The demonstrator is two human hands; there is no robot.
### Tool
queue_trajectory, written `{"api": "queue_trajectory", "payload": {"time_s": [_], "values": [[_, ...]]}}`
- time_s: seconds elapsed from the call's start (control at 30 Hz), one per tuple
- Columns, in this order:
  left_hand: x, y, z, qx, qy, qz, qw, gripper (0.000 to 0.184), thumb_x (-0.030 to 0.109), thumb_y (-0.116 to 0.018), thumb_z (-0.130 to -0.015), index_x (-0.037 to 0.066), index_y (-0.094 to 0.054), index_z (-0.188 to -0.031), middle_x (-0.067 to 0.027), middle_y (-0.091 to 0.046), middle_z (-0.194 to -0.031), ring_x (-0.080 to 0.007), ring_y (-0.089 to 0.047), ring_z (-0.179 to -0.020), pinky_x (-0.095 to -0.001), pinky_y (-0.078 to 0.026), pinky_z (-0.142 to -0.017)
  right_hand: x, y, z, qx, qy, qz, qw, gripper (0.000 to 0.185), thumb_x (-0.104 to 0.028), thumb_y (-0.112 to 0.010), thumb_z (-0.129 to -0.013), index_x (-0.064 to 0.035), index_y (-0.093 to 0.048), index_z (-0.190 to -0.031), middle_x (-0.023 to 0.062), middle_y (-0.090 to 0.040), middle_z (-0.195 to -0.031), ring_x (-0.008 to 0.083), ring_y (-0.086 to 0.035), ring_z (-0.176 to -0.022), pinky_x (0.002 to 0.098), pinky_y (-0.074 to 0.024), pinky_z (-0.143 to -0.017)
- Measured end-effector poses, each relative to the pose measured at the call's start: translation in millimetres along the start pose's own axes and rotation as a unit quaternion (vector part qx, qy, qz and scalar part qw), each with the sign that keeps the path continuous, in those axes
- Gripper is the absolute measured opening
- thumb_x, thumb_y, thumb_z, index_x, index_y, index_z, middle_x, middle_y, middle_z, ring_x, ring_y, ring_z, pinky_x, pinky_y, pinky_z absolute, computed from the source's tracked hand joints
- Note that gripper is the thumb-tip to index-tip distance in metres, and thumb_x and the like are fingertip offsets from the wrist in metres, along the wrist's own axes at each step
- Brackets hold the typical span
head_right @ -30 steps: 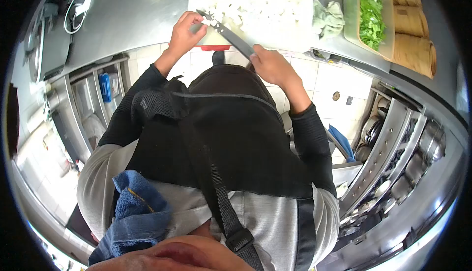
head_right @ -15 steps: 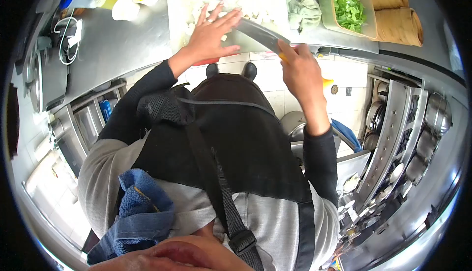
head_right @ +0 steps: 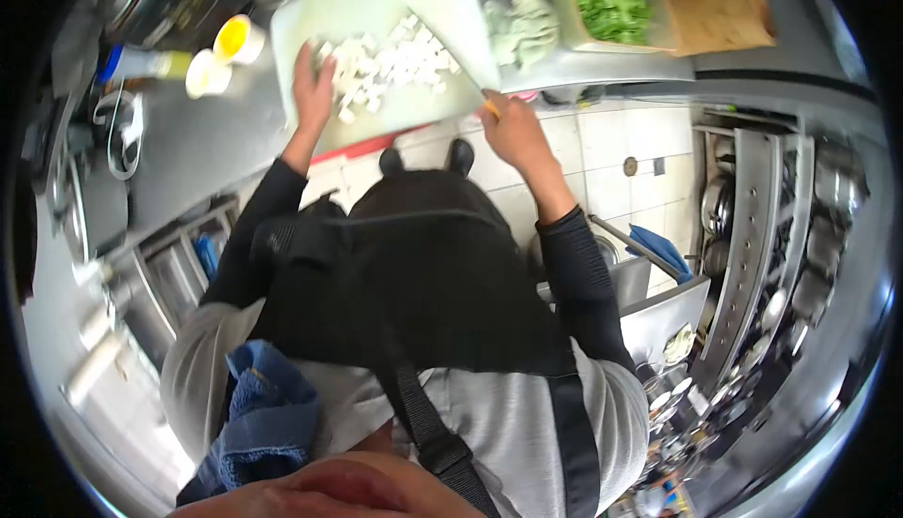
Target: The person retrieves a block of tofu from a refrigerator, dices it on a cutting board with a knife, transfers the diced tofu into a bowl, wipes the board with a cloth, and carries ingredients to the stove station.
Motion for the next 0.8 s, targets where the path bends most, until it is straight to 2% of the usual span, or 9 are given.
{"api": "queue_trajectory", "payload": {"time_s": [0.07, 0.17, 0.3, 0.4, 0.43, 0.53, 0.6, 0.67, 0.8], "values": [[10.9, -4.0, -8.7, -0.038, 0.036, 0.039, 0.998, 0.068, 0.037, -0.069, -0.092, -0.006, -0.048, -0.140, -0.0280, -0.049, -0.142, -0.0388, -0.047, -0.132, -0.0411, -0.036, -0.112, -16.8, 5.2, -2.5, -0.044, 0.022, -0.008, 0.999, 0.035, -0.020, -0.063, -0.093, -0.0007, -0.065, -0.122, 0.0280, -0.068, -0.107, 0.0436, -0.065, -0.099, 0.0441, -0.0518, -0.087], [5.3, 23.8, -24.7, 0.089, -0.009, -0.082, 0.993, 0.071, 0.041, -0.068, -0.091, -0.006, -0.047, -0.141, -0.0278, -0.048, -0.144, -0.0390, -0.048, -0.131, -0.0411, -0.036, -0.111, -10.1, 31.5, -11.7, -0.041, 0.018, 0.003, 0.999, 0.033, -0.022, -0.061, -0.095, -0.0026, -0.066, -0.121, 0.0257, -0.069, -0.102, 0.0417, -0.067, -0.096, 0.0436, -0.0524, -0.084], [-2.7, -2.4, -22.6, -0.124, 0.079, 0.113, 0.983, 0.063, 0.036, -0.069, -0.093, 0.000, -0.050, -0.142, -0.0209, -0.056, -0.139, -0.0287, -0.054, -0.128, -0.0382, -0.042, -0.107, 14.8, 25.9, -37.4, -0.044, 0.048, 0.050, 0.997, 0.029, -0.024, -0.058, -0.096, -0.0065, -0.066, -0.118, 0.0249, -0.068, -0.095, 0.0431, -0.065, -0.089, 0.0441, -0.0519, -0.080], [12.3, -12.7, -15.3, -0.208, 0.053, 0.097, 0.972, 0.055, 0.035, -0.068, -0.094, 0.005, -0.056, -0.138, -0.0174, -0.058, -0.137, -0.0259, -0.056, -0.126, -0.0356, -0.044, -0.106, -11.2, 20.8, -36.2, -0.099, 0.117, 0.013, 0.988, 0.029, -0.023, -0.056, -0.097, -0.0026, -0.065, -0.116, 0.0200, -0.068, -0.083, 0.0349, -0.066, -0.073, 0.0386, -0.0528, -0.068], [19.0, -16.1, -13.1, -0.238, 0.070, 0.110, 0.962, 0.054, 0.036, -0.068, -0.094, 0.005, -0.058, -0.137, -0.0178, -0.058, -0.138, -0.0268, -0.056, -0.126, -0.0352, -0.044, -0.106, -7.1, 23.2, -38.6, -0.133, 0.037, -0.046, 0.989, 0.029, -0.023, -0.055, -0.098, -0.0019, -0.064, -0.116, 0.0167, -0.066, -0.080, 0.0299, -0.064, -0.069, 0.0358, -0.0516, -0.064], [67.5, -1.6, -22.2, -0.162, -0.126, -0.105, 0.973, 0.062, 0.043, -0.067, -0.090, 0.011, -0.052, -0.142, -0.0160, -0.050, -0.147, -0.0361, -0.042, -0.138, -0.0473, -0.027, -0.117, 10.5, 21.2, -42.5, -0.240, -0.131, -0.218, 0.937, 0.029, -0.023, -0.050, -0.100, -0.0001, -0.060, -0.116, 0.0034, -0.057, -0.069, 0.0097, -0.055, -0.055, 0.0248, -0.0444, -0.049], [117.1, -5.1, -13.4, -0.154, -0.212, -0.137, 0.955, 0.073, 0.042, -0.066, -0.088, 0.013, -0.041, -0.151, -0.0118, -0.042, -0.155, -0.0404, -0.029, -0.146, -0.0563, -0.012, -0.120, 1.5, 22.8, -40.2, -0.284, -0.152, -0.283, 0.904, 0.028, -0.024, -0.050, -0.101, -0.0008, -0.059, -0.113, 0.0039, -0.057, -0.069, 0.0111, -0.053, -0.053, 0.0258, -0.0444, -0.048], [162.6, -32.1, 11.5, -0.213, -0.246, -0.087, 0.942, 0.079, 0.044, -0.067, -0.087, 0.015, -0.036, -0.154, -0.0087, -0.037, -0.159, -0.0402, -0.021, -0.149, -0.0569, -0.009, -0.121, -12.7, 18.3, -35.6, -0.324, -0.174, -0.320, 0.873, 0.025, -0.026, -0.049, -0.101, -0.0025, -0.057, -0.107, 0.0038, -0.056, -0.067, 0.0109, -0.051, -0.047, 0.0255, -0.0423, -0.044], [184.2, -70.1, 48.3, -0.269, -0.265, -0.194, 0.905, 0.078, 0.065, -0.045, -0.095, 0.012, -0.039, -0.151, -0.0052, -0.034, -0.160, -0.0363, -0.018, -0.151, -0.0581, -0.005, -0.121, -30.4, 15.3, -25.9, -0.373, -0.151, -0.322, 0.857, 0.024, -0.028, -0.049, -0.102, -0.0054, -0.057, -0.102, 0.0019, -0.055, -0.066, 0.0088, -0.048, -0.043, 0.0232, -0.0373, -0.039]]}}
Point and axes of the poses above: each hand's wrist, its own z-axis away from the middle knuckle, its own y-axis out of the back of the hand, x = y × z, the point moved 9 cm from there along -z, towards the middle knuckle
